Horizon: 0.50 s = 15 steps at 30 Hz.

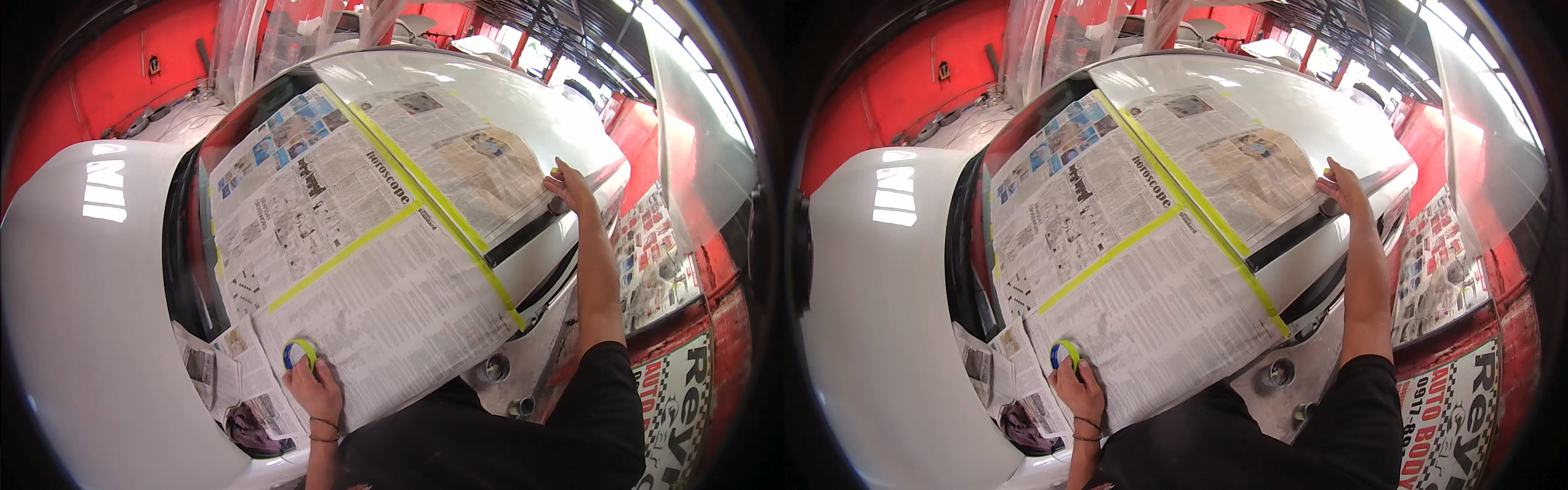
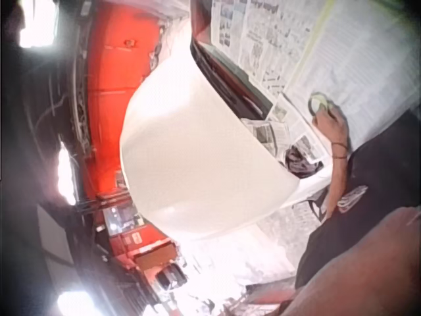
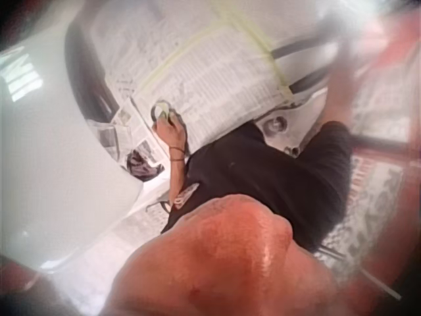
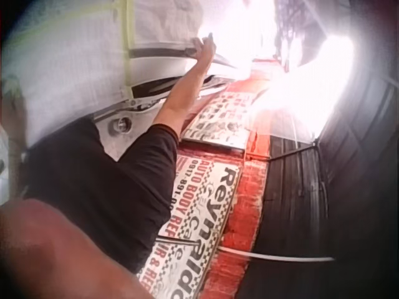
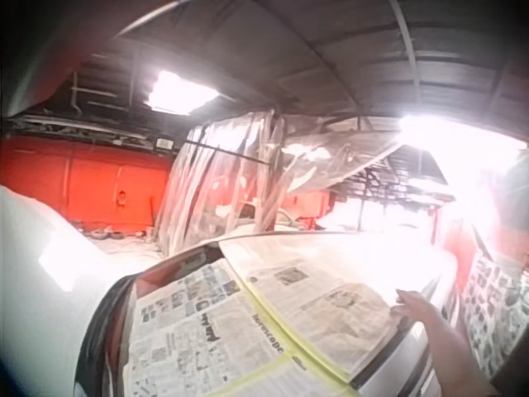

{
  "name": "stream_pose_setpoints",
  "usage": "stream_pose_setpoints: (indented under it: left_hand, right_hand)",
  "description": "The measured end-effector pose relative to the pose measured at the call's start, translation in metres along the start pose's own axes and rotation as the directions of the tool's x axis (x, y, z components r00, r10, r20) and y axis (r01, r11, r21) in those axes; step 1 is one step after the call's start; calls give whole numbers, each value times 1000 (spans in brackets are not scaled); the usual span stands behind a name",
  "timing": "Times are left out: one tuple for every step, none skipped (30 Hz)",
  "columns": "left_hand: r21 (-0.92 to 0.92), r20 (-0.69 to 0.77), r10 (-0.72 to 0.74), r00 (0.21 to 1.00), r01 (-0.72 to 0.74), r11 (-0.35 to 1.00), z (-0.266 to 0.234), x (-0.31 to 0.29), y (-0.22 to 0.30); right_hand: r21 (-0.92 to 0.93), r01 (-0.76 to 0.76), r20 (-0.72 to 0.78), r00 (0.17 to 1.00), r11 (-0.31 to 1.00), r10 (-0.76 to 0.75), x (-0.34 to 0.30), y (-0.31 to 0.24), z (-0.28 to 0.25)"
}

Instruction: The person places newspaper sheets over the hood of a white car and secures them with yellow masking tape. They smooth the paper, apply tape strips, and adjust coverage across the hood surface.

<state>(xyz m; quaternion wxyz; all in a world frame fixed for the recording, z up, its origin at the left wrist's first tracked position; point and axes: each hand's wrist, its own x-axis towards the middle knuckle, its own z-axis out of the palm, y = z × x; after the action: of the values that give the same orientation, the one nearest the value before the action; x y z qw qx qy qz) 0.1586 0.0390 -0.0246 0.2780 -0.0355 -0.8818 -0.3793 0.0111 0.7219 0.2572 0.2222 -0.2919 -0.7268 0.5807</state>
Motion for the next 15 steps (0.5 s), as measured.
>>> stream_pose_setpoints:
  left_hand:
    - [9,-4,1,1000,-1,1000,-3,-1,-2]
    - [15,6,-7,1000,7,1000,-5,-2,-4]
    - [21,16,-16,1000,15,1000,-7,-3,-6]
    - [20,24,-22,999,22,1000,-7,-3,-6]
    - [22,21,-20,1000,20,1000,-6,-3,-7]
    - [24,17,-18,1000,18,1000,-5,-4,-8]
    - [22,13,-18,1000,18,1000,-4,-4,-8]
    - [16,16,-16,1000,16,1000,-3,-3,-8]
    - [11,19,-15,1000,15,1000,-2,-2,-6]
    - [10,26,-12,1000,11,1000,-3,-2,-5]
    - [12,29,-12,999,11,1000,-4,-2,-5]
    - [14,33,-11,999,11,1000,-4,-2,-5]
    - [15,34,-11,999,11,1000,-4,-2,-4]
    - [11,30,-12,999,12,1000,-4,-2,-5]
    - [6,27,-13,1000,13,1000,-5,-3,-6]
  right_hand:
    - [-23,17,25,1000,1000,-17,-1,2,4]
    - [-47,32,45,999,998,-30,-5,3,6]
    - [-104,11,56,998,995,-5,-8,0,7]
    - [-161,-6,61,998,987,16,-11,-9,7]
    - [-217,-20,72,997,976,36,-10,-13,7]
    - [-234,0,71,997,972,18,-11,-12,6]
    - [-276,-5,98,995,961,33,-8,-12,2]
    - [-317,-7,125,991,949,49,-5,-13,-3]
    - [-357,-9,151,986,934,67,-1,-15,-7]
    - [-428,-9,175,980,904,92,3,-15,-9]
    - [-497,-3,197,974,868,116,7,-19,-10]
    - [-562,5,217,966,827,142,9,-21,-13]
    - [-549,-5,222,963,836,152,10,-22,-13]
    - [-536,-16,226,961,844,162,10,-22,-13]
    - [-523,-27,230,958,852,172,9,-22,-14]
